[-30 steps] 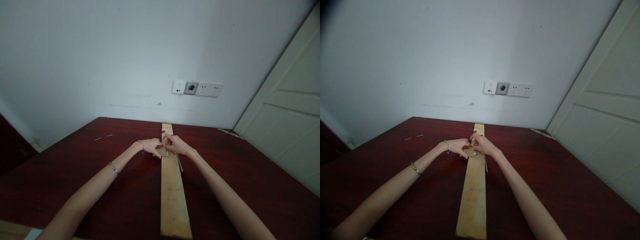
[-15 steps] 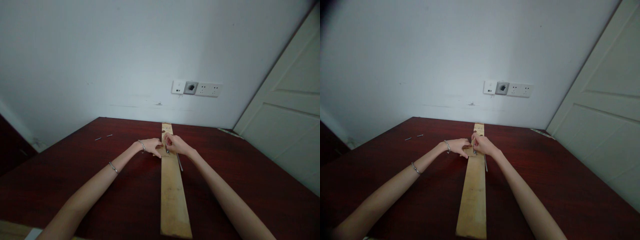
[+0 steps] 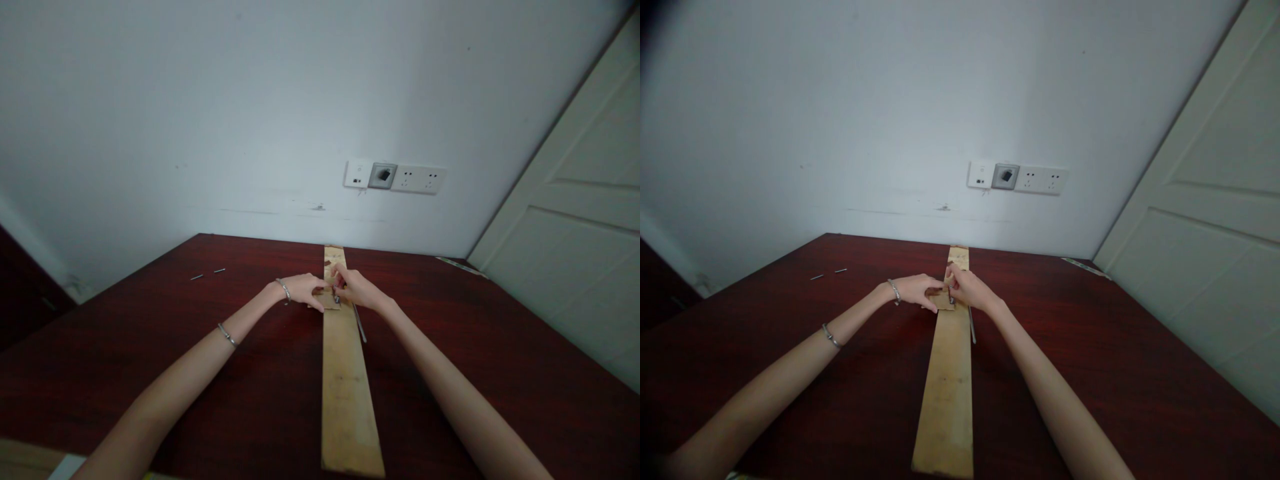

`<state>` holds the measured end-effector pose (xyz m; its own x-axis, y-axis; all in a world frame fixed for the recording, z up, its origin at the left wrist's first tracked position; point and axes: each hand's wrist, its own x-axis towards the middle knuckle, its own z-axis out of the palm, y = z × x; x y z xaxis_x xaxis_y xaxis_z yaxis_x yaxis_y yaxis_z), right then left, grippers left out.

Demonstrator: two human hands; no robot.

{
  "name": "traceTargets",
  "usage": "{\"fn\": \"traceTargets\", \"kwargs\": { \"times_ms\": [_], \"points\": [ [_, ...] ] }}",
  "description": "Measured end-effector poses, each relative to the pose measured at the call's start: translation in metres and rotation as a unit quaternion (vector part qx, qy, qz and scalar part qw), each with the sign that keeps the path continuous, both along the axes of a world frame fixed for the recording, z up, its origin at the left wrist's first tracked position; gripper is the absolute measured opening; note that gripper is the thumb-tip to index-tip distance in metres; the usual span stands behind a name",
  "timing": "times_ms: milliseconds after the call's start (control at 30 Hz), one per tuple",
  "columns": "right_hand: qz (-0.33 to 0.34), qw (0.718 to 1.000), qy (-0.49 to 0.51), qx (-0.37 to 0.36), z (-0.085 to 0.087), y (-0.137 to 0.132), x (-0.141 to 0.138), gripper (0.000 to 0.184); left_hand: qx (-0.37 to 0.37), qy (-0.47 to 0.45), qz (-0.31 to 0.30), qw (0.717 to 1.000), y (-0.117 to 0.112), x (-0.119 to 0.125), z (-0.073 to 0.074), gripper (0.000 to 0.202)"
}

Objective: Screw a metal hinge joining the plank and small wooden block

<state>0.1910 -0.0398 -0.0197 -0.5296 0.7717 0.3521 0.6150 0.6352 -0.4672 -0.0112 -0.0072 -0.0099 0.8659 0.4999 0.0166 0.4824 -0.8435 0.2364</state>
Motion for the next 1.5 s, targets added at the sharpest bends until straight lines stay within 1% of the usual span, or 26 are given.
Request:
{"fn": "traceTargets", "kwargs": {
  "times_ms": [200, 333, 467, 633, 733, 900, 1000, 1167, 1267, 1333, 1367, 1433, 1500],
  "points": [
    [0.001, 1.000, 0.012, -0.009, -0.001, 0.000, 0.000, 0.030, 0.006, 0.033, 0.000, 0.999, -0.004, 0.001, 0.006, 0.046],
    [0.007, 1.000, 0.019, -0.013, -0.003, 0.001, -0.001, 0.030, 0.008, 0.040, -0.013, 0.999, -0.003, 0.002, 0.005, 0.044],
    [0.009, 1.000, 0.026, -0.013, -0.001, 0.000, -0.002, 0.029, 0.026, 0.045, -0.014, 0.999, -0.002, 0.002, 0.003, 0.046],
    [0.004, 0.999, 0.044, -0.003, 0.001, 0.003, 0.001, 0.029, 0.025, 0.060, -0.014, 0.998, -0.002, 0.002, 0.003, 0.044],
    [0.001, 0.998, 0.057, -0.005, 0.002, 0.005, 0.004, 0.029, 0.030, 0.076, -0.001, 0.997, -0.002, 0.003, 0.003, 0.051],
    [-0.003, 0.997, 0.075, -0.011, 0.008, 0.004, 0.007, 0.031, 0.029, 0.111, 0.039, 0.993, -0.003, 0.004, -0.002, 0.072],
    [0.000, 0.996, 0.085, -0.018, 0.013, 0.002, 0.009, 0.031, 0.020, 0.114, 0.043, 0.992, -0.003, 0.005, -0.007, 0.080],
    [0.005, 0.994, 0.109, -0.024, 0.020, 0.000, 0.012, 0.031, 0.011, 0.105, 0.041, 0.994, -0.004, 0.005, -0.011, 0.087],
    [0.011, 0.991, 0.127, -0.033, 0.025, -0.002, 0.012, 0.031, -0.002, 0.093, 0.039, 0.995, -0.003, 0.000, -0.005, 0.094],
    [0.019, 0.990, 0.137, -0.030, 0.028, -0.005, 0.011, 0.031, -0.020, 0.061, 0.019, 0.998, -0.003, -0.005, 0.005, 0.091],
    [0.023, 0.990, 0.139, -0.025, 0.031, -0.007, 0.009, 0.032, -0.026, 0.031, 0.006, 0.999, -0.003, -0.008, 0.011, 0.085],
    [0.036, 0.990, 0.139, -0.013, 0.036, -0.012, 0.005, 0.033, -0.031, -0.057, -0.013, 0.998, -0.004, -0.011, 0.023, 0.065],
    [0.047, 0.989, 0.138, -0.003, 0.041, -0.018, 0.000, 0.033, -0.047, -0.148, -0.016, 0.988, -0.008, -0.011, 0.032, 0.045]
  ]
}}
